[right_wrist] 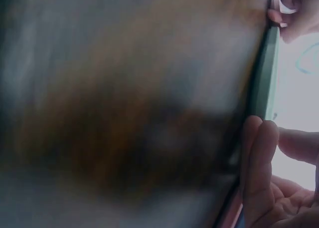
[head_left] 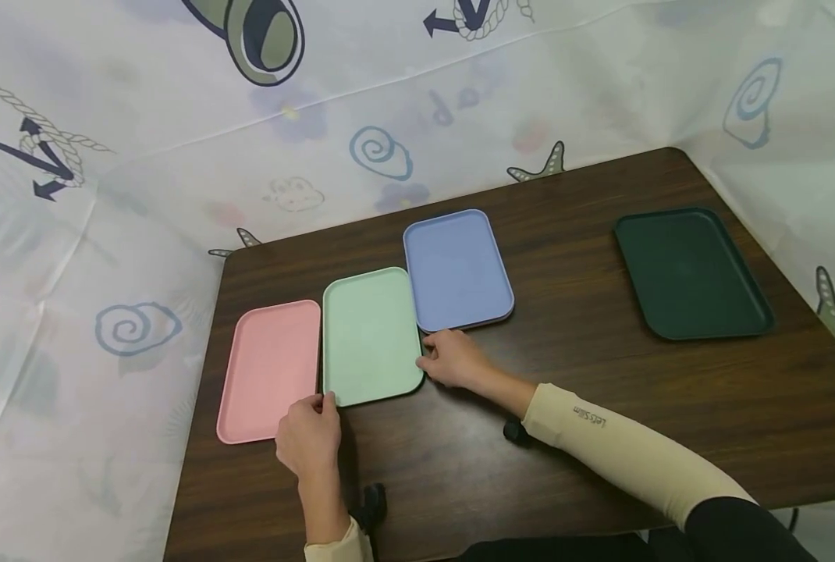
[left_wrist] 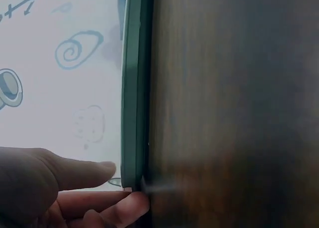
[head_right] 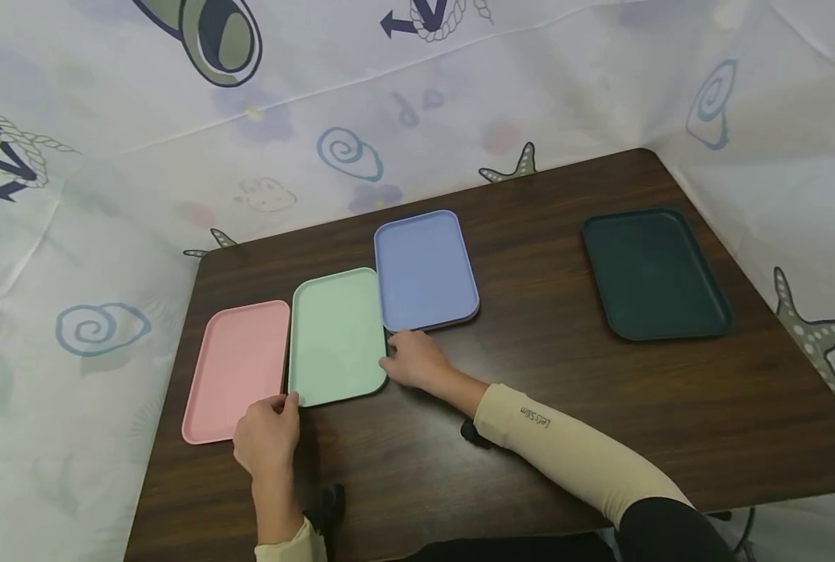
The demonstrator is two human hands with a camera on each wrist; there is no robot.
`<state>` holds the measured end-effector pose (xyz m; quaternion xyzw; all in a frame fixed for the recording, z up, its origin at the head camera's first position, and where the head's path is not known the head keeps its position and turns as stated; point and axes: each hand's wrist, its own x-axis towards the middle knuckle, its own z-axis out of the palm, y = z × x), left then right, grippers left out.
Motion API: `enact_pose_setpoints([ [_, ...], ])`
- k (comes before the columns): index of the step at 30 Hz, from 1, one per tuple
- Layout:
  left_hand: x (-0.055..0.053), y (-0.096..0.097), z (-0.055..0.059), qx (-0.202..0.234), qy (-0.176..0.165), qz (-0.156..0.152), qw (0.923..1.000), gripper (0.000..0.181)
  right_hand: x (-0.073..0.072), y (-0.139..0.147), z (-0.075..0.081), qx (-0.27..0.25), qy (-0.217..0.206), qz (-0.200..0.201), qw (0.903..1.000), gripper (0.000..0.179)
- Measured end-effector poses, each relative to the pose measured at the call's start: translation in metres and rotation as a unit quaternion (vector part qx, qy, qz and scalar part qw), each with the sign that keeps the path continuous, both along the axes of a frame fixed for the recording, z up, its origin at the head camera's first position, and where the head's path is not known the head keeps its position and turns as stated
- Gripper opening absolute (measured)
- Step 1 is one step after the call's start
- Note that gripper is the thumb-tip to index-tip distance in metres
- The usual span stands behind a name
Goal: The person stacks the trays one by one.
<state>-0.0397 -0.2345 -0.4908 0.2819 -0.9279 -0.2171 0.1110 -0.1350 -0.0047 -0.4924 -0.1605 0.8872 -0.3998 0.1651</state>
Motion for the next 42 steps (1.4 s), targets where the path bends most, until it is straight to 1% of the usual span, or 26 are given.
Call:
enact_pose_setpoints([
  [4, -0.005, -0.002, -0.002, -0.007, -0.002, -0.012, 0.9999, 0.026, 0.003, -0.007, -0.003, -0.009, 0.007, -0.011, 0.9999, 0.049],
  [8, -0.005, -0.002, -0.002, 0.000, -0.003, -0.014, 0.9999, 0.027, 0.004, -0.010, -0.004, -0.013, 0.008, -0.022, 0.9996, 0.046],
  [13, 0.002, -0.003, -0.002, 0.024, -0.003, 0.000, 0.9997, 0.023, 0.005, -0.009, -0.004, -0.030, -0.002, -0.031, 0.9990, 0.042],
  [16, 0.007, -0.006, -0.002, 0.043, 0.004, 0.007, 0.9990, 0.022, 0.006, -0.008, -0.002, -0.049, -0.020, -0.038, 0.9979, 0.042],
  [18, 0.010, -0.009, -0.001, 0.064, 0.008, 0.003, 0.9979, 0.022, 0.006, -0.007, 0.000, -0.059, -0.032, -0.041, 0.9969, 0.042],
  [20, 0.014, -0.013, 0.000, 0.097, 0.013, -0.009, 0.9951, 0.022, 0.006, -0.006, 0.003, -0.067, -0.045, -0.039, 0.9960, 0.042],
  [22, 0.017, -0.017, 0.002, 0.137, 0.010, -0.027, 0.9902, 0.022, 0.006, -0.006, 0.006, -0.072, -0.053, -0.034, 0.9954, 0.043],
  [23, 0.019, -0.019, 0.004, 0.159, 0.006, -0.035, 0.9866, 0.023, 0.006, -0.005, 0.007, -0.073, -0.056, -0.032, 0.9952, 0.042],
  [26, 0.024, -0.020, 0.010, 0.209, -0.009, -0.054, 0.9764, 0.031, 0.007, -0.004, 0.010, -0.084, -0.069, -0.028, 0.9937, 0.041],
  [29, 0.031, -0.018, 0.018, 0.220, -0.015, -0.064, 0.9733, 0.037, 0.008, -0.002, 0.011, -0.099, -0.082, -0.025, 0.9914, 0.038],
  [33, 0.037, -0.013, 0.030, 0.207, -0.004, -0.074, 0.9756, 0.036, 0.010, 0.003, 0.016, -0.119, -0.098, -0.022, 0.9878, 0.037],
  [35, 0.040, -0.011, 0.036, 0.209, 0.003, -0.078, 0.9749, 0.035, 0.012, 0.008, 0.020, -0.127, -0.101, -0.020, 0.9865, 0.038],
  [37, 0.042, -0.008, 0.041, 0.226, 0.010, -0.088, 0.9702, 0.035, 0.014, 0.014, 0.025, -0.135, -0.102, -0.018, 0.9855, 0.040],
  [39, 0.043, -0.004, 0.046, 0.253, 0.019, -0.108, 0.9612, 0.035, 0.017, 0.025, 0.029, -0.147, -0.099, -0.015, 0.9840, 0.040],
  [40, 0.044, -0.001, 0.047, 0.272, 0.023, -0.121, 0.9544, 0.035, 0.019, 0.031, 0.032, -0.152, -0.098, -0.014, 0.9834, 0.040],
  [42, 0.044, 0.005, 0.048, 0.312, 0.029, -0.150, 0.9376, 0.036, 0.022, 0.046, 0.035, -0.166, -0.094, -0.014, 0.9816, 0.040],
])
